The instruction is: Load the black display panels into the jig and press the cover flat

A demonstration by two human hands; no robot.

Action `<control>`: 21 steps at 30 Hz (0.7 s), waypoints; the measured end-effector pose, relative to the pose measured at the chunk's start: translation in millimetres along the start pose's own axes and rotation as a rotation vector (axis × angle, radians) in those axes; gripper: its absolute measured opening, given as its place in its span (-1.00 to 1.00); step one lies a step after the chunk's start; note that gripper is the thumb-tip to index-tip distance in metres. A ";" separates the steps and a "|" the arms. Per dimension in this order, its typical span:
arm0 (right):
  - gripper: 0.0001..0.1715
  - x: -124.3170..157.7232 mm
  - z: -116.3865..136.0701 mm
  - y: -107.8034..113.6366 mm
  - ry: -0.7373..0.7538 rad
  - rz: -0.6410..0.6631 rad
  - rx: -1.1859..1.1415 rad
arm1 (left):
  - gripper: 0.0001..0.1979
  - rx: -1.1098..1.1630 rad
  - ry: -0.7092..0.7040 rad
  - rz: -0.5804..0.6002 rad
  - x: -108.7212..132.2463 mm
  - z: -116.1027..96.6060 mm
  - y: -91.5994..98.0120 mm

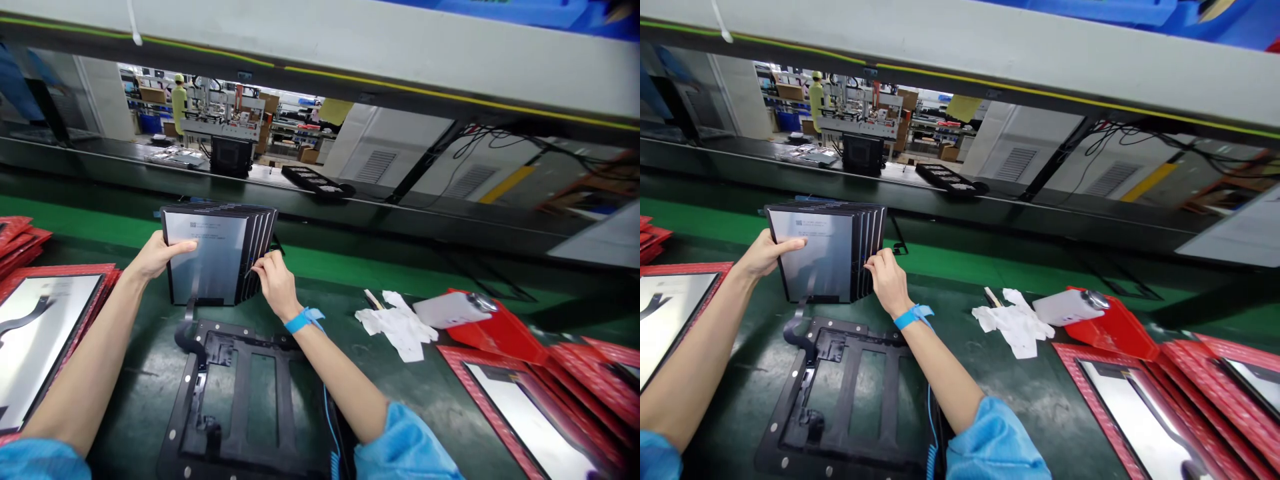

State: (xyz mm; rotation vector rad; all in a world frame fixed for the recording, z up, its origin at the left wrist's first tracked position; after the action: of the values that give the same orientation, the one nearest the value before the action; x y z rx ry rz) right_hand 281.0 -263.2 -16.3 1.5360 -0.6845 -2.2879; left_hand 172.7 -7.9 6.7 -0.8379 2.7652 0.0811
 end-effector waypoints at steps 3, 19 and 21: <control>-0.84 7.1 6.4 8.0 0.052 0.055 -0.028 | -0.50 -0.008 0.001 -0.009 -0.6 0.4 0.2; -0.84 -7.2 20.5 4.4 0.013 -0.102 0.014 | -0.49 -0.015 0.014 -0.042 0.4 -2.0 -0.4; -0.83 -6.2 23.2 3.9 0.008 -0.118 0.046 | -0.50 -0.012 0.011 -0.041 0.4 -1.6 0.0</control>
State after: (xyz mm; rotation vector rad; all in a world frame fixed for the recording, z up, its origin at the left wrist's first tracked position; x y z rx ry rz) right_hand 261.9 -258.3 -2.1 1.6469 -0.6654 -2.3651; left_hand 171.9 -8.3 8.2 -0.9007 2.7588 0.0862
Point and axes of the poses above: each hand's wrist, its own x-axis away from the middle knuckle, its own y-axis out of the back of the hand, z = x × y, the point moved 5 cm from there along -x, towards the middle knuckle, and after that the axes turned 5 degrees about -z, right-handed, at the moved point
